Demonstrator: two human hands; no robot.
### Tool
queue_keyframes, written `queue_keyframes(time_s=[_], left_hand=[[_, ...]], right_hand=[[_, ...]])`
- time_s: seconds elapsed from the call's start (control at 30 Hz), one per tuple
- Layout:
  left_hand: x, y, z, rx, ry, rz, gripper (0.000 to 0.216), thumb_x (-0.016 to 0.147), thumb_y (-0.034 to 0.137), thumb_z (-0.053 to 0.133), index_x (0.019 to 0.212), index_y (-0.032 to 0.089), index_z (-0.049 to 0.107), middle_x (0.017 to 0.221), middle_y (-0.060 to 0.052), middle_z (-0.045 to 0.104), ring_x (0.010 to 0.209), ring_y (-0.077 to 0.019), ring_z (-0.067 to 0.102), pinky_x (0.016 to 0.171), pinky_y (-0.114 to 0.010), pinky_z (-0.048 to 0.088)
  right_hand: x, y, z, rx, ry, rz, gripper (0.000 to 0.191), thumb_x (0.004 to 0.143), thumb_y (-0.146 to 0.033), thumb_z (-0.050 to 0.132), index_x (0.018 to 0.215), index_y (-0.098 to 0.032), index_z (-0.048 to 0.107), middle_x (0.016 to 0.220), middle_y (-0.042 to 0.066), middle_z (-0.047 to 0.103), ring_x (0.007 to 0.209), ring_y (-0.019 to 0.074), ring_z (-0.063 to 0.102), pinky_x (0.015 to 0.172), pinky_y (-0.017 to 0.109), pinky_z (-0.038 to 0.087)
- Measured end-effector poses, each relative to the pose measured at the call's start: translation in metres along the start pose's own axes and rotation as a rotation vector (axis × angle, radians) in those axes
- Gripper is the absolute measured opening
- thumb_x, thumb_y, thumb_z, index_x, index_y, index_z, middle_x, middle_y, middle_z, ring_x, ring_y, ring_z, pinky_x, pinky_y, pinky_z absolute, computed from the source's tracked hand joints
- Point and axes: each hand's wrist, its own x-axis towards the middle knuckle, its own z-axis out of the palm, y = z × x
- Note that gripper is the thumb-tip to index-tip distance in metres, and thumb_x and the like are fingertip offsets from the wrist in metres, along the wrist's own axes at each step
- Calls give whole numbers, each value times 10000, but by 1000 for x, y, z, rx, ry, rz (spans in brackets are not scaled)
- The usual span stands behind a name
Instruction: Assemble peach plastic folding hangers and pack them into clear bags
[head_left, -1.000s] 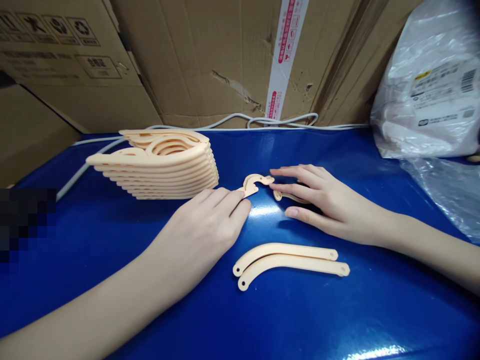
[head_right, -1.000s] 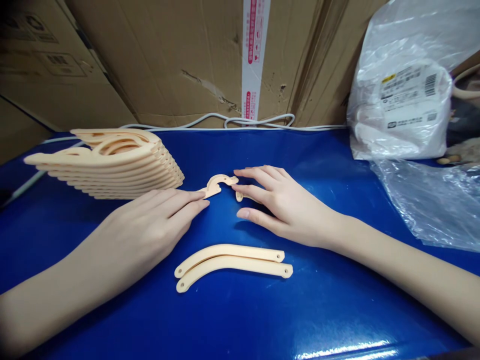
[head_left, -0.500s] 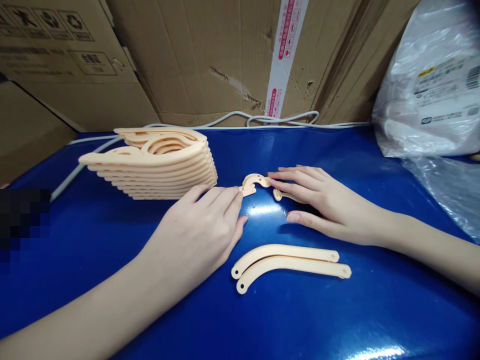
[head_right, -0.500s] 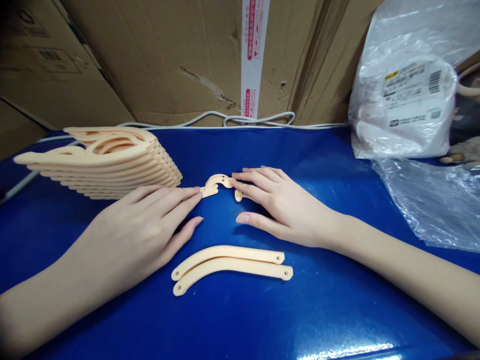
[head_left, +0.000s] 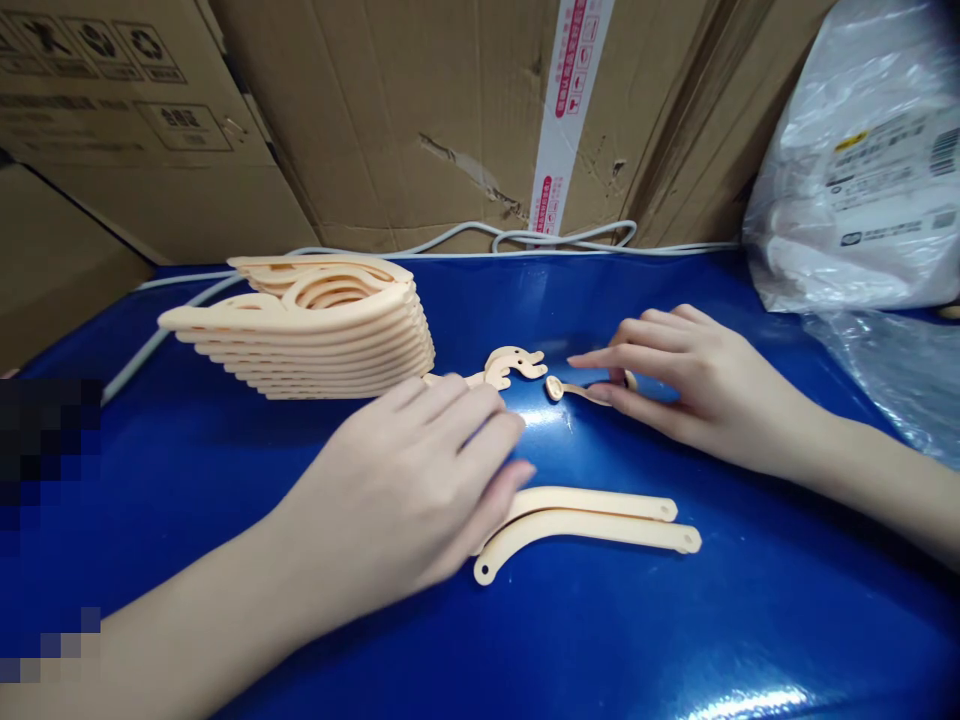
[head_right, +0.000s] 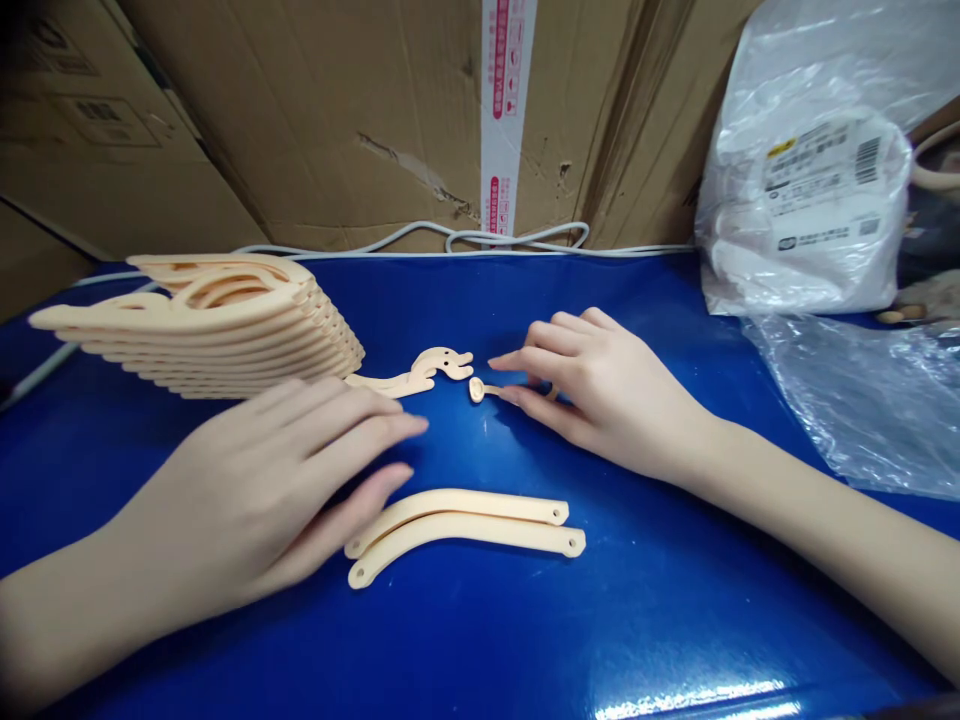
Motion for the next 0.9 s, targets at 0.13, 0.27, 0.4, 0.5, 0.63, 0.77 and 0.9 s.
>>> queue_keyframes(time_s=[0.13,0.27,0.4,0.5,0.63,0.77,0.9], left_hand=[[-5,4,0,-383,-157,27,140,963,305,501,927,194,579,854,4,603,652,-156,552,521,-319,365],[-6,3,2,-436,-237,11,52,878,205,535,901,215,490,878,28,554,629,-128,505,511,-301,339],[-4,3,3,-433,-230,0,75,936,153,480,898,214,457,931,23,551,629,-107,496,528,-283,354],[-4,3,6,-381,-210,-5,89,999,171,446,920,207,468,992,3,578,681,-113,537,550,-281,367],[-5,2,9,-334,-155,-12,105,1033,198,432,948,199,493,1020,-8,604,737,-123,567,593,-278,386],[-6,1,10,-321,-140,-16,115,1042,206,428,962,191,509,1028,-16,614,756,-128,571,617,-278,396],[-6,2,10,-348,-132,-19,134,1039,209,439,920,193,498,980,-12,605,768,-135,566,625,-280,399]], right_hand=[[-3,-1,-1,-38,-56,-35,235,1032,-267,535,1130,-189,733,836,33,665,747,200,593,700,350,372],[-4,2,0,-60,-40,-25,217,1019,-209,530,1055,-179,742,826,42,660,735,205,580,693,342,377],[-5,10,-1,-68,-61,18,228,1001,-170,530,1063,-211,745,852,40,659,762,208,595,696,337,380],[-6,15,-2,-73,-48,55,270,996,-162,503,1008,-241,761,826,38,631,733,199,582,681,328,378],[-6,16,-2,-32,-15,164,305,1008,-201,451,1065,-238,748,867,54,651,736,203,596,664,325,396],[-4,10,-4,32,-36,394,285,986,-441,524,974,-207,687,794,49,684,666,211,606,584,318,377],[-1,4,-4,36,-117,522,504,925,-680,499,704,-234,578,651,35,620,563,194,527,507,310,281]])
